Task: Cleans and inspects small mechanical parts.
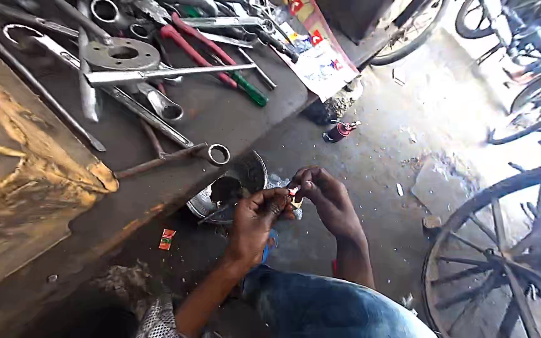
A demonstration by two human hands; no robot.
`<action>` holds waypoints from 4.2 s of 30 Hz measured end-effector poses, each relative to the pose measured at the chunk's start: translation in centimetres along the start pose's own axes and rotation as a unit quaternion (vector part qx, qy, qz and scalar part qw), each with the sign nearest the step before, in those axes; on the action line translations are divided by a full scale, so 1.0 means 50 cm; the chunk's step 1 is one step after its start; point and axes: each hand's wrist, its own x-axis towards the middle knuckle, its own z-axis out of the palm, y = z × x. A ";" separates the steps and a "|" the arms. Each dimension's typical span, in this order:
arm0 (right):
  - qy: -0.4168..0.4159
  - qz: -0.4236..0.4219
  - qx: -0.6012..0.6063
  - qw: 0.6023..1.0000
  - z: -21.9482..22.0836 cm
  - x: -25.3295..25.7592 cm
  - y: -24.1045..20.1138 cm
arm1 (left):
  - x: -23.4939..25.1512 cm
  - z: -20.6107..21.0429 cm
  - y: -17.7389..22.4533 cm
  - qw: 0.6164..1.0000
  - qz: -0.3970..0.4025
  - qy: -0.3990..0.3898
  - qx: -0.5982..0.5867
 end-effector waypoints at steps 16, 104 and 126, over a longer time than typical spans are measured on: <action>-0.064 -0.107 0.062 0.990 0.005 0.001 -0.033 | -0.019 0.012 0.032 0.992 0.122 -0.012 0.034; -0.023 -0.195 -0.026 0.980 -0.001 0.006 -0.083 | -0.040 0.033 0.065 0.998 0.027 0.005 -0.058; -0.057 -0.172 -0.026 0.983 -0.009 0.001 -0.097 | -0.039 0.028 0.057 0.999 0.024 -0.014 -0.035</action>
